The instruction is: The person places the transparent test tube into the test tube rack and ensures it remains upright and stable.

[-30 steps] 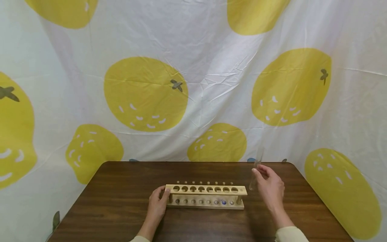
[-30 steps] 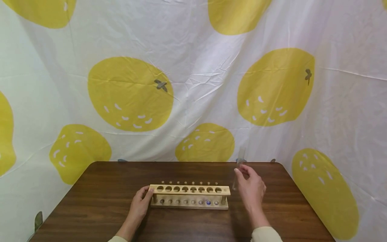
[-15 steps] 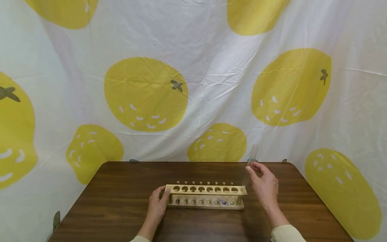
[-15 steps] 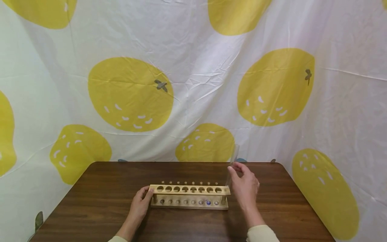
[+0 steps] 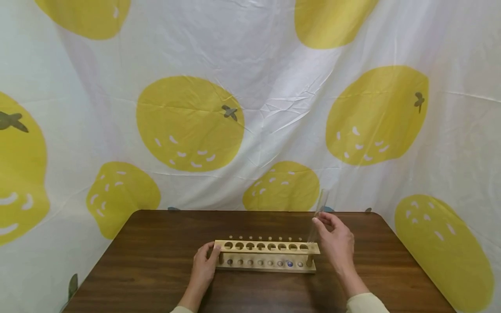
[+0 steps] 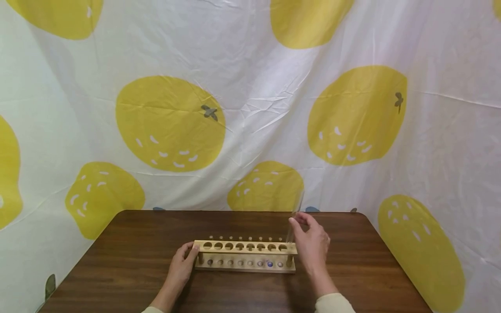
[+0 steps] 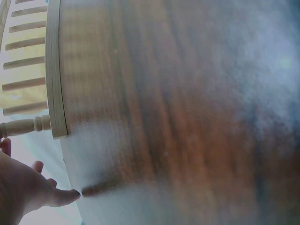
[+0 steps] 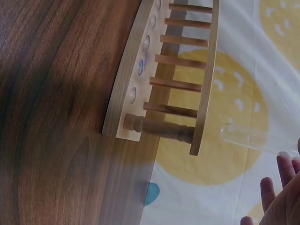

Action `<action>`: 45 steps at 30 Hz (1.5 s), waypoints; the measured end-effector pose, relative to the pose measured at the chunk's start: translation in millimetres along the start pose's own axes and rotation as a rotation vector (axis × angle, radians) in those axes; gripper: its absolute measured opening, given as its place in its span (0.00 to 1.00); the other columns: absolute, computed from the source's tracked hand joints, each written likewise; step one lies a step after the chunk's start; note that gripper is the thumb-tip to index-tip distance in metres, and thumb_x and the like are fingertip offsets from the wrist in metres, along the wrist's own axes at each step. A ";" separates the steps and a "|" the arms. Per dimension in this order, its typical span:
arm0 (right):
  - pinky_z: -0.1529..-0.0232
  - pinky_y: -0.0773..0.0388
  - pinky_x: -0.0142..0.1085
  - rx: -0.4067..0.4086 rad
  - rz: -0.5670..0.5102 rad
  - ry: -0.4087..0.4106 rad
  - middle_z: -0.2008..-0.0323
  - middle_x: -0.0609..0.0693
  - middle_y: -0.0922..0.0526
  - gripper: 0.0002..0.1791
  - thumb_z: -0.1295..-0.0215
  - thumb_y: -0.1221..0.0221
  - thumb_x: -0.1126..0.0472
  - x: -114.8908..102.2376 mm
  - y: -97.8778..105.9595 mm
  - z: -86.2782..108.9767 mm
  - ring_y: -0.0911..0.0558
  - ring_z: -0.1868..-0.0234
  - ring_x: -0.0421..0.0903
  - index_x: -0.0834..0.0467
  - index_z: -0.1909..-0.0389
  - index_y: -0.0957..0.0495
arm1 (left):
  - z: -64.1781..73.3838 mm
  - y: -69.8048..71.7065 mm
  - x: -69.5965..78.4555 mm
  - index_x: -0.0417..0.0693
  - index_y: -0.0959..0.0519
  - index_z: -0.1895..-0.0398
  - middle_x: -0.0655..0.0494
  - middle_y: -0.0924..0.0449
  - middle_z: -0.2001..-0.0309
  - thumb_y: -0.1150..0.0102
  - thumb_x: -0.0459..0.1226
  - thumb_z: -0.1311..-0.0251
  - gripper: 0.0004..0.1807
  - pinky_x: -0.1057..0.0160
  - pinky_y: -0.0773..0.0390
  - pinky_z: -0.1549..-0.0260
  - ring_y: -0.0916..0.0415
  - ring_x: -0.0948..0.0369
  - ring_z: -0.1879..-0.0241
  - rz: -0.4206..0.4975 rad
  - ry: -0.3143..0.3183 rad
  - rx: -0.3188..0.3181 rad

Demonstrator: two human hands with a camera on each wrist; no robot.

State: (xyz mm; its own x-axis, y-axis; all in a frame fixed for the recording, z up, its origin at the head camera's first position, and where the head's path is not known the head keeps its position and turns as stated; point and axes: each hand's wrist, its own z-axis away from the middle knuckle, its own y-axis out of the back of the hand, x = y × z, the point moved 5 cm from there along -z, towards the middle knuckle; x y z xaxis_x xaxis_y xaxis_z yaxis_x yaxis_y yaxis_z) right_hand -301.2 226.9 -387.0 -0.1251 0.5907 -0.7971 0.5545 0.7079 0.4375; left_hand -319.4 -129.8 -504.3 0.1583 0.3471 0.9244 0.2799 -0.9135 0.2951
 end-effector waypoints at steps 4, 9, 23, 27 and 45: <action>0.53 0.29 0.48 -0.011 0.005 -0.003 0.54 0.52 0.13 0.20 0.34 0.36 0.45 0.7 -4.3 2.8 0.19 0.47 0.54 0.54 0.49 0.17 | 0.7 0.1 -1.1 0.32 0.22 0.47 0.32 0.27 0.42 0.44 0.42 0.30 0.20 0.38 0.38 0.37 0.35 0.37 0.37 -0.004 0.009 0.001; 0.54 0.29 0.47 -0.035 0.015 -0.003 0.53 0.52 0.13 0.21 0.34 0.37 0.44 1.6 -7.8 6.3 0.19 0.48 0.54 0.54 0.49 0.17 | 1.4 -0.4 -2.1 0.33 0.22 0.47 0.33 0.27 0.41 0.44 0.43 0.30 0.21 0.38 0.39 0.37 0.36 0.38 0.36 -0.002 0.018 0.001; 0.54 0.28 0.49 -0.064 0.029 0.001 0.53 0.54 0.14 0.21 0.33 0.37 0.45 9.3 -16.9 13.2 0.18 0.49 0.55 0.56 0.49 0.18 | 1.9 -1.2 -2.5 0.32 0.22 0.47 0.32 0.27 0.41 0.44 0.41 0.30 0.20 0.39 0.40 0.36 0.35 0.38 0.36 0.020 0.019 0.009; 0.50 0.28 0.49 -0.092 0.016 -0.027 0.51 0.53 0.14 0.22 0.34 0.37 0.44 13.7 -20.4 15.5 0.18 0.48 0.53 0.55 0.48 0.18 | 1.9 -0.8 -1.0 0.32 0.22 0.47 0.32 0.27 0.42 0.44 0.41 0.30 0.19 0.39 0.39 0.36 0.34 0.38 0.37 0.013 0.012 0.012; 0.45 0.32 0.55 -0.112 0.104 -0.020 0.51 0.54 0.14 0.19 0.35 0.35 0.47 27.3 -25.3 23.3 0.19 0.46 0.59 0.56 0.51 0.16 | 0.3 -0.7 -0.7 0.34 0.21 0.47 0.33 0.27 0.41 0.44 0.43 0.30 0.20 0.38 0.40 0.36 0.36 0.38 0.36 -0.007 0.023 0.013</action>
State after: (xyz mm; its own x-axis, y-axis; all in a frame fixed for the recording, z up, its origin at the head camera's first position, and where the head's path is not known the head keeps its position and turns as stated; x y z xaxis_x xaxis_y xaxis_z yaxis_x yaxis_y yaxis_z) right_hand -299.5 216.2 -429.5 -0.0546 0.6559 -0.7529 0.4685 0.6827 0.5608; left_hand -319.4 -129.4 -505.3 0.1341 0.3486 0.9276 0.2931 -0.9081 0.2989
